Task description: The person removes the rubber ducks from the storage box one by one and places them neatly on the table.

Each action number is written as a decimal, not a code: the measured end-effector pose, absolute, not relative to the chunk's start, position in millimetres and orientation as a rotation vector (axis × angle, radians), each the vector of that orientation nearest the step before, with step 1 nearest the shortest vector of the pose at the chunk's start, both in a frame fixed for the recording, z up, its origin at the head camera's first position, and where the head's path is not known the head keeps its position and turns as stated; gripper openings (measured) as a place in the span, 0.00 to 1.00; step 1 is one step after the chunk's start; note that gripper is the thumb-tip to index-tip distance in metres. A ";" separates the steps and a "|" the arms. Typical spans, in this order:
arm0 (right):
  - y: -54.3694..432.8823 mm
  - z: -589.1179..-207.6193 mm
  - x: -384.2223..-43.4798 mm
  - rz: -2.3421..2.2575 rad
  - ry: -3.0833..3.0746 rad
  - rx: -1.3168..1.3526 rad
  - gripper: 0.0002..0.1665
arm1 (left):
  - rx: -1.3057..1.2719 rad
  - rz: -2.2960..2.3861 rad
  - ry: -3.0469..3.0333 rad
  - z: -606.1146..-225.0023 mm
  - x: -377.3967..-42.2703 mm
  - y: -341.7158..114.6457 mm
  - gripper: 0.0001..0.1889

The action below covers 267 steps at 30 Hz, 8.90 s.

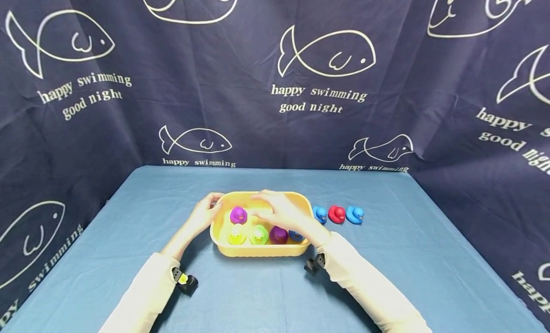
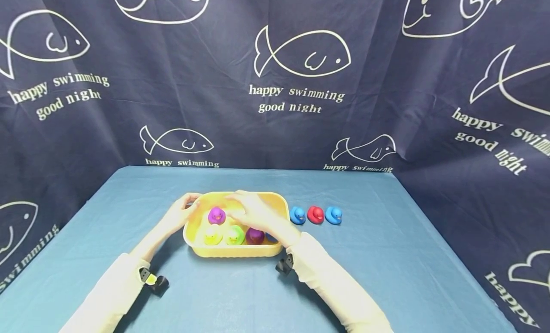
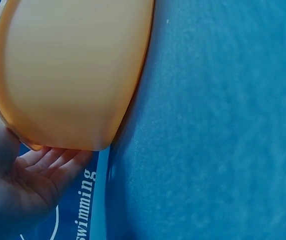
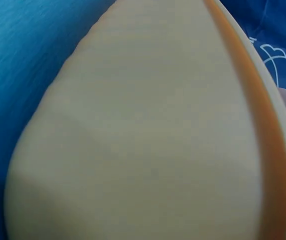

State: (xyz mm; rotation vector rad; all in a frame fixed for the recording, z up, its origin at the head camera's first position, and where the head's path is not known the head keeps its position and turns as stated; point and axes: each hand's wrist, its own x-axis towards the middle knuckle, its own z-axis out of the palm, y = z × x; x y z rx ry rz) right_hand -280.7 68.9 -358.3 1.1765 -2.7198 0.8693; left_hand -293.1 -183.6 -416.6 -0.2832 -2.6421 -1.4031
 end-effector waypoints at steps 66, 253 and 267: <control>23.3 -370.5 -308.4 0.879 -3.025 1.216 0.15 | -0.252 -1.419 -2.667 -418.6 -292.9 -183.2 0.15; 203.6 -360.0 -278.0 0.994 -2.611 0.826 0.24 | -0.248 -1.381 -2.698 -420.0 -295.2 -184.0 0.17; 220.0 -361.0 -279.1 0.937 -2.591 0.828 0.22 | -0.250 -1.382 -2.693 -418.7 -295.3 -183.3 0.16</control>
